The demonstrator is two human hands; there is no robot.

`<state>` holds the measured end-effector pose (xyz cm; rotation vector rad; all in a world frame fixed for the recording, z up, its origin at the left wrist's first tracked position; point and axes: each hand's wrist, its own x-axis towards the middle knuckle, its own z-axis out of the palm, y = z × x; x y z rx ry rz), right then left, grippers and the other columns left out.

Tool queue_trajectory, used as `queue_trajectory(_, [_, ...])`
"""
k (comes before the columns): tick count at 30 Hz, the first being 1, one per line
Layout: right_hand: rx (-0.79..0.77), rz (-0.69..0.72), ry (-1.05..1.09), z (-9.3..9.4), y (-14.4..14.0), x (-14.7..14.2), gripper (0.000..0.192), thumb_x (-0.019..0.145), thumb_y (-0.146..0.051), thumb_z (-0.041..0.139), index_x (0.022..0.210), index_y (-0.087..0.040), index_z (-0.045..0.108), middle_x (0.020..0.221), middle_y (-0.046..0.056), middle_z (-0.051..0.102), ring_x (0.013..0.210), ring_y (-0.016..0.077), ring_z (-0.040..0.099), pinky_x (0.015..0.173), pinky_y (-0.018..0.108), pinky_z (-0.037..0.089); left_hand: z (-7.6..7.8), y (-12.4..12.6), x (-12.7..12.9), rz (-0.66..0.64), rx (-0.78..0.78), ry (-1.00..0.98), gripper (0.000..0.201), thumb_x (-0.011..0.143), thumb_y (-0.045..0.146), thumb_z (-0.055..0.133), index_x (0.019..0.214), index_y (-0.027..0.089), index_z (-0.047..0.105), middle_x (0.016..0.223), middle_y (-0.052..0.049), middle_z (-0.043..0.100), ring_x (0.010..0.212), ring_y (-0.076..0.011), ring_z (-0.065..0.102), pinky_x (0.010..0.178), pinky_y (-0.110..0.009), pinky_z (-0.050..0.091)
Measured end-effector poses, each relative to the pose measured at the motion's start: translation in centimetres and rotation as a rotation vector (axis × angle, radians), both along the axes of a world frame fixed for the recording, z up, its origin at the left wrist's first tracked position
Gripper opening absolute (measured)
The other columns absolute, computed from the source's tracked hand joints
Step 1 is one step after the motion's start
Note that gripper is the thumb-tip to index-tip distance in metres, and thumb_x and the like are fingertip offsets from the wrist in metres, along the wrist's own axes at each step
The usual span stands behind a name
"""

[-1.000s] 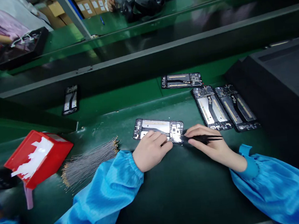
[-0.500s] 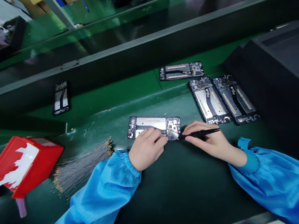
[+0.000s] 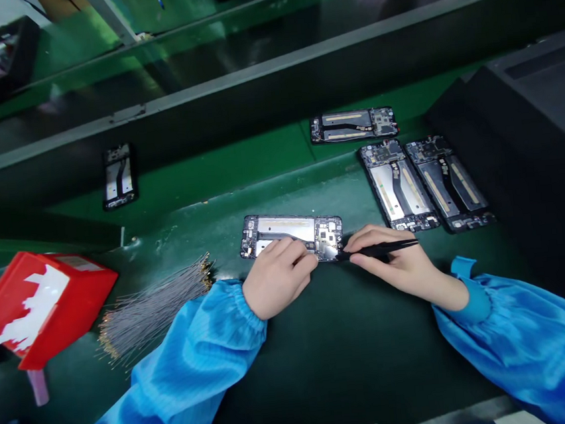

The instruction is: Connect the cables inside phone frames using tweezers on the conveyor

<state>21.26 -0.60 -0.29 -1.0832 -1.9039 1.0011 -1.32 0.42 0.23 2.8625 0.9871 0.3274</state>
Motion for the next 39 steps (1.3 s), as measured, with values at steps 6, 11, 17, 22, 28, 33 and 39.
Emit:
queue_trajectory(6, [0.138, 0.111, -0.033, 0.2, -0.1, -0.2, 0.011, 0.078, -0.014, 0.055, 0.086, -0.021, 0.058, 0.083, 0.005, 0.062, 0.077, 0.0165, 0.059, 0.068, 0.032, 0.050, 0.0, 0.0, 0.0, 0.001, -0.003, -0.001, 0.017, 0.083, 0.014, 0.040, 0.080, 0.016, 0.056, 0.075, -0.004, 0.051, 0.072, -0.0158, 0.044, 0.063, -0.028, 0.039])
queue_trajectory(11, [0.279, 0.192, -0.147, 0.7, -0.2, -0.5, 0.011, 0.080, -0.011, 0.051, 0.086, -0.019, 0.056, 0.081, 0.006, 0.062, 0.076, 0.0172, 0.058, 0.067, 0.033, 0.049, 0.1, 0.0, 0.1, 0.001, -0.002, 0.008, 0.017, 0.083, 0.015, 0.040, 0.079, 0.016, 0.056, 0.075, -0.004, 0.051, 0.072, -0.0160, 0.043, 0.063, -0.027, 0.038])
queue_trajectory(17, [0.311, 0.207, -0.197, 0.7, -0.4, -0.8, 0.009, 0.081, -0.013, 0.048, 0.083, -0.019, 0.055, 0.079, 0.007, 0.061, 0.073, 0.0177, 0.057, 0.065, 0.034, 0.049, 0.1, 0.1, 0.1, 0.008, -0.027, 0.006, 0.020, 0.085, 0.016, 0.038, 0.080, 0.016, 0.057, 0.076, -0.004, 0.050, 0.072, -0.0159, 0.043, 0.063, -0.027, 0.039])
queue_trajectory(22, [0.182, 0.086, -0.013, 0.5, 0.6, -0.4, 0.013, 0.081, -0.012, 0.047, 0.087, -0.021, 0.054, 0.090, 0.005, 0.059, 0.085, 0.0170, 0.057, 0.073, 0.033, 0.049, -0.2, 0.2, 0.1, 0.036, -0.045, 0.005, 0.020, 0.085, 0.018, 0.037, 0.082, 0.016, 0.057, 0.076, -0.004, 0.050, 0.073, -0.0160, 0.044, 0.064, -0.027, 0.040])
queue_trajectory(28, [0.156, 0.145, -0.363, 0.6, 2.6, -0.6, 0.054, 0.075, -0.016, 0.052, 0.126, -0.025, 0.038, 0.125, 0.010, 0.041, 0.113, 0.0252, 0.044, 0.089, 0.043, 0.044, -0.2, 0.5, 0.5, 0.123, -0.043, -0.015, 0.021, 0.086, 0.017, 0.035, 0.082, 0.016, 0.056, 0.076, -0.004, 0.050, 0.073, -0.0157, 0.047, 0.066, -0.027, 0.042])
queue_trajectory(33, [0.201, 0.173, -0.480, 0.2, 2.9, -1.4, 0.063, 0.072, -0.020, 0.056, 0.130, -0.024, 0.032, 0.119, 0.010, 0.044, 0.111, 0.0274, 0.043, 0.090, 0.046, 0.042, -0.1, 0.7, 0.8, 0.151, -0.072, -0.048, 0.020, 0.084, 0.016, 0.036, 0.086, 0.016, 0.056, 0.078, -0.004, 0.051, 0.075, -0.0158, 0.049, 0.067, -0.027, 0.043])
queue_trajectory(39, [0.168, 0.150, -0.484, 0.6, 2.6, -1.8, 0.057, 0.070, -0.017, 0.054, 0.124, -0.020, 0.036, 0.115, 0.011, 0.046, 0.108, 0.0267, 0.045, 0.090, 0.044, 0.042, -0.2, 0.4, 0.4, 0.118, -0.186, -0.138, 0.027, 0.083, 0.015, 0.037, 0.100, 0.017, 0.058, 0.078, -0.003, 0.050, 0.072, -0.0142, 0.048, 0.066, -0.026, 0.042])
